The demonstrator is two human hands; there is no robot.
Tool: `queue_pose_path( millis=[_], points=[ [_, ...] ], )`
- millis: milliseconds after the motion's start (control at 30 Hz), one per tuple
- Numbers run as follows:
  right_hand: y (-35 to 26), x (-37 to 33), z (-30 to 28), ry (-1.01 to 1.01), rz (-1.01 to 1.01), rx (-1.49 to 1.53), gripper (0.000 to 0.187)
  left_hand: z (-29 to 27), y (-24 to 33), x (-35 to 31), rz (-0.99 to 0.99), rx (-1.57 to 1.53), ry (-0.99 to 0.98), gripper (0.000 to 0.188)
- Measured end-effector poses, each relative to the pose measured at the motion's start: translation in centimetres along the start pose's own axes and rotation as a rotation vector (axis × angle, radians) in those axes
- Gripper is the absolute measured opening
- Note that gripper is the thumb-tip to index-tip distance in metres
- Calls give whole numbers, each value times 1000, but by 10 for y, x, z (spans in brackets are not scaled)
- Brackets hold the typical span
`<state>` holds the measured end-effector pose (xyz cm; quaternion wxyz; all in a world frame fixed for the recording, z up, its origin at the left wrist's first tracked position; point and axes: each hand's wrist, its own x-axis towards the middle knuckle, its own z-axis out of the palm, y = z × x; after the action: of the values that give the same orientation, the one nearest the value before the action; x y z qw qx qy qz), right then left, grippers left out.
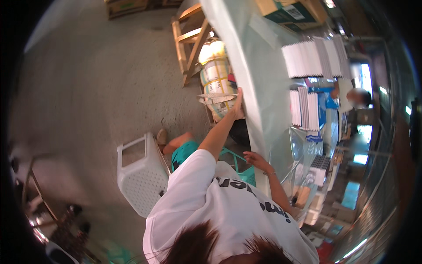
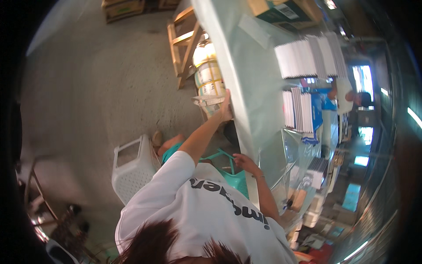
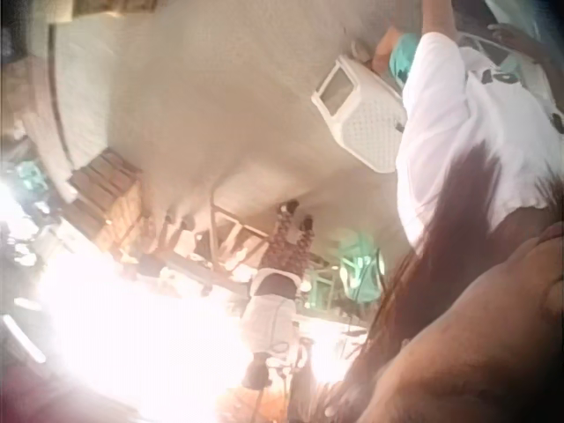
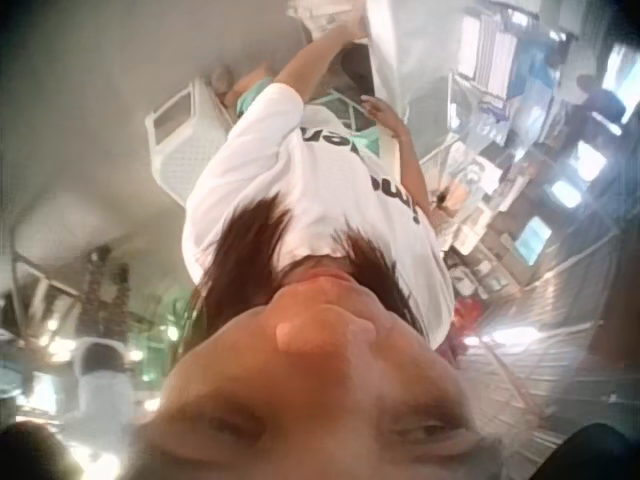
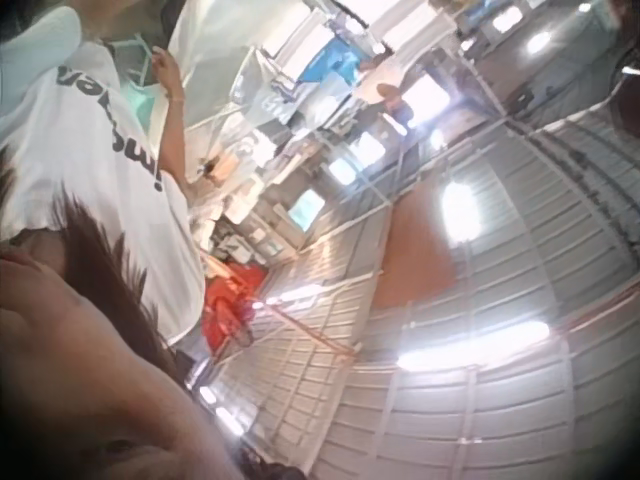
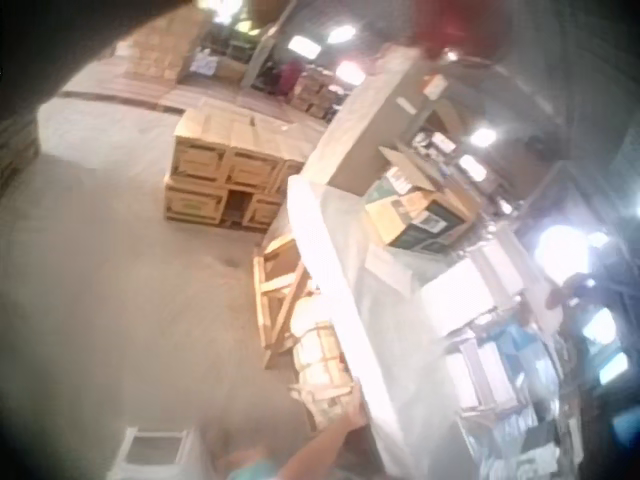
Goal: The person places a stack of notebooks onto a plastic sheet, folds the sheet over the notebooks, and secures it with adhesive tape.
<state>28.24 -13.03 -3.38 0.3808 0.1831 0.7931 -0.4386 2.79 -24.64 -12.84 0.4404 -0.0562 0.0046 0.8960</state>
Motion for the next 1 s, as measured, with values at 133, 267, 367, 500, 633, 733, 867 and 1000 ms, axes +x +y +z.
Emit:
queue_pose_path(
  millis=[133, 267, 367, 500, 633, 733, 867, 1000],
  points=[
    [6, -9, 3, 75, -36, -75, 40, -18, -6, 10, 185, 160, 41, 107],
    [8, -38, 11, 185, -32, -167, 40, -28, -22, -26, 109, 316, 604, 74],
    [13, -65, 21, 187, -100, 219, 43, -46, -25, -58, -109, 336, 547, 69],
    [-23, -122, 41, 232, -23, 613, 44, -6, -28, -109, -501, 645, 540, 59],
    [1, -138, 61, 451, -30, 772, 43, 62, 15, -110, -519, 837, 32, 42],
    [29, -140, 78, 666, -15, 666, 43, 166, 26, -86, -398, 984, 98, 42],
    [51, -154, 118, 831, -27, 744, 47, 209, 10, -42, -242, 1398, -56, 43],
    [33, -189, 129, 863, 7, 879, 48, 159, -11, -15, -56, 1934, -131, 41]
  ],
)
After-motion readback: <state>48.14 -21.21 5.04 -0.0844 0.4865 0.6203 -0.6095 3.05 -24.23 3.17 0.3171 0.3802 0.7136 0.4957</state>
